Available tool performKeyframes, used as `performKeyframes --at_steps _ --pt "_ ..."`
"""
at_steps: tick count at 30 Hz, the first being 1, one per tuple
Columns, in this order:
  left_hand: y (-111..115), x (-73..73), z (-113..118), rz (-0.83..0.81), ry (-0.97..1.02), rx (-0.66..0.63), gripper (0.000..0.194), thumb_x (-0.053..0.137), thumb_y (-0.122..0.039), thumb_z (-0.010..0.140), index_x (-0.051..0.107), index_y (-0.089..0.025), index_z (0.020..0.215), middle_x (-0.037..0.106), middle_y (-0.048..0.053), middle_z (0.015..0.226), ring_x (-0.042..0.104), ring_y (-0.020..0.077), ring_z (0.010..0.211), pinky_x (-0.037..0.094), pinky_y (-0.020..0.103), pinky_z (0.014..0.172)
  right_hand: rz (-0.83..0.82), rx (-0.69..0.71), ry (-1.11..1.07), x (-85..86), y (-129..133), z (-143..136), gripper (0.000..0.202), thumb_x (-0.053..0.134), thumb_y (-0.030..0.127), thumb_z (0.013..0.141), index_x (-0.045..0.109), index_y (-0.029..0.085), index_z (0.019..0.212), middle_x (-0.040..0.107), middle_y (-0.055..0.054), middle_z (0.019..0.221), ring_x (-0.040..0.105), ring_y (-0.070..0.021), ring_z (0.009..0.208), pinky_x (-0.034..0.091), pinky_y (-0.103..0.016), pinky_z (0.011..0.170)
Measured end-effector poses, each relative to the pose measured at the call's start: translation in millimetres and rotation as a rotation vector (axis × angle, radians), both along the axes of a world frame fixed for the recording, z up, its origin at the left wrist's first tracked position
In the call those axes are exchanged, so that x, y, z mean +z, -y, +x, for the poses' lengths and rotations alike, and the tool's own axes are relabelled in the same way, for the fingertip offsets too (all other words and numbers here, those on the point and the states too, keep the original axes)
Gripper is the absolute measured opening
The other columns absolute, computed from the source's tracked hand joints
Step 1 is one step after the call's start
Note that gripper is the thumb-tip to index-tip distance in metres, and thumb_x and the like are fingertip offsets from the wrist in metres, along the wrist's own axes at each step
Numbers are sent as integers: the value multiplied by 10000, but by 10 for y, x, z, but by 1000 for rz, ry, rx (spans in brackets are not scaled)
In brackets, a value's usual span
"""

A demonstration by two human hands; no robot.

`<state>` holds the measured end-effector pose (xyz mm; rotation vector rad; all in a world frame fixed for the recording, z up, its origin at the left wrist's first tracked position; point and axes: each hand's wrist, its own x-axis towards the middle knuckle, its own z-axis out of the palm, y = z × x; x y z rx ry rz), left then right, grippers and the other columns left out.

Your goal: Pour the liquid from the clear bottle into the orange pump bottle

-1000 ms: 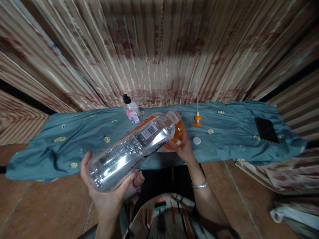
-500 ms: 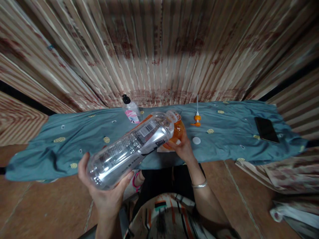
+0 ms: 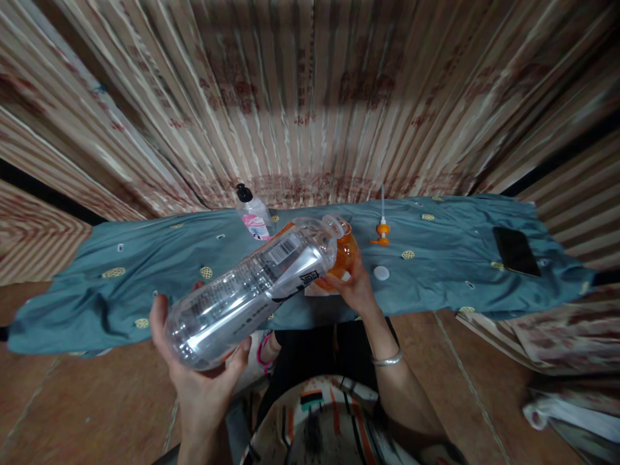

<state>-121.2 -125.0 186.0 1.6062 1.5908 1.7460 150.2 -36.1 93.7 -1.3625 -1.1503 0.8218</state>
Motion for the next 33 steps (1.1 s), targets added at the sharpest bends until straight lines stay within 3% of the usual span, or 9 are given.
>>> performKeyframes --at_steps 7,11,17,28,33 --pt "39 -71 -75 -68 23 76 1304 1070 -447 572 485 -485 1737 605 131 1680 642 508 1482 451 802 1280 18 21 -9 -5 -4 1 887 981 545 788 593 275 1539 847 -111 1358 780 -372 1395 635 -543 1209" --pt "42 -119 -153 -108 2 119 1349 1078 -499 524 484 -437 1734 509 127 1761 528 525 1581 334 785 1365 6 5 -9 -8 -6 2 918 999 543 755 596 271 1534 836 -129 1378 764 -396 1418 635 -568 1205" --pt "-1 -165 -198 -105 1 66 1142 1069 -466 563 576 -361 1587 603 119 1526 655 385 1310 485 626 1279 22 11 -5 -60 -12 15 897 1002 518 766 598 282 1531 854 -102 1342 782 -384 1392 631 -562 1216" --pt "-17 -144 -149 -81 84 95 1053 1062 -476 486 616 -351 1432 615 92 1443 638 375 1242 488 626 1253 21 -8 12 -22 18 2 882 998 511 775 610 270 1528 855 -111 1337 780 -389 1397 631 -560 1216" --pt "11 -188 -200 -74 57 64 1018 1051 -452 546 608 -336 1455 628 93 1426 643 333 1202 528 539 1185 10 4 -22 -31 15 7 889 1010 500 748 613 281 1514 865 -103 1334 773 -392 1418 615 -572 1244"
